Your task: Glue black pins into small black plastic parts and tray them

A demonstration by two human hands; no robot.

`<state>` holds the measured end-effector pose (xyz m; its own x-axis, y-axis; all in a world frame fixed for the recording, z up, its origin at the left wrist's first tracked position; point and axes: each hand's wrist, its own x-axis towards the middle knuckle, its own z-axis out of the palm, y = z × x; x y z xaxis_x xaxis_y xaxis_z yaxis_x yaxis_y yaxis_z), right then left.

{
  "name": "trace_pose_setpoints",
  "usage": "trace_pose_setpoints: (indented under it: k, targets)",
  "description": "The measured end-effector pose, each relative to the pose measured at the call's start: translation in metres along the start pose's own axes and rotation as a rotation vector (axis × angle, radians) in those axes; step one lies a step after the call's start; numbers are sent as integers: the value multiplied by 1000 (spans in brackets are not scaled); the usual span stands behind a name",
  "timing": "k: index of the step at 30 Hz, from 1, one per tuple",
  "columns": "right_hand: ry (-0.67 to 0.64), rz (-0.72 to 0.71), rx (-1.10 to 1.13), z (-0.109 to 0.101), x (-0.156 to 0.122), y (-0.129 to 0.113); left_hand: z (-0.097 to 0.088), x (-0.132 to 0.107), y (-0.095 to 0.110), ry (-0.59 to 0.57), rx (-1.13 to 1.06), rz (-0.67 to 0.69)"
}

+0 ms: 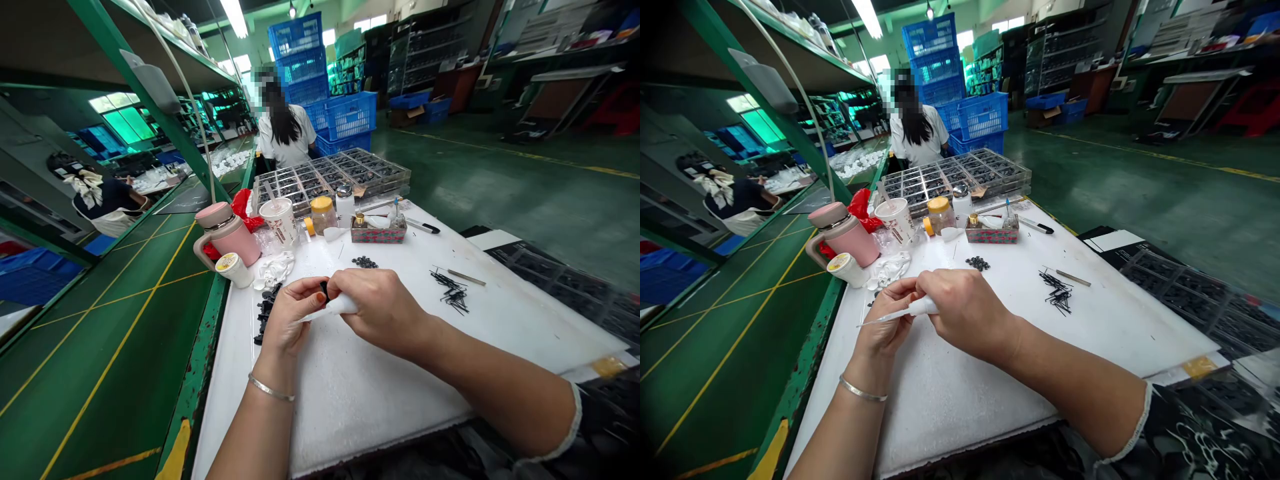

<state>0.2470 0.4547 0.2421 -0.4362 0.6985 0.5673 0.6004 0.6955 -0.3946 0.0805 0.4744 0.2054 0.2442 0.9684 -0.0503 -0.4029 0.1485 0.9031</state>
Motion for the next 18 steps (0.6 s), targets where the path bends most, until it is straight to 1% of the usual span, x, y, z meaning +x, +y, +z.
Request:
trace_pose_setpoints:
  k: [2, 4, 6, 11, 14, 16, 18]
  targets:
    - [-6, 35, 38, 2, 0, 3, 1, -1, 1, 45, 36, 13]
    - [-14, 127, 129, 2, 1, 7, 2, -1, 1, 94, 71, 20]
    - [-15, 234, 242, 2, 3, 11, 3, 0, 0, 117, 105, 35]
    - [-75, 420, 450, 4, 7, 19, 2, 1, -2, 122, 177, 135]
    - [-142, 525, 705, 6, 8, 24, 2, 0, -2, 119, 219, 198]
    - [-177, 575, 849, 8, 9, 27, 2, -1, -2, 124, 241, 223]
    - [-182, 592, 905, 9, 10, 28, 3, -1, -2, 129, 258, 240]
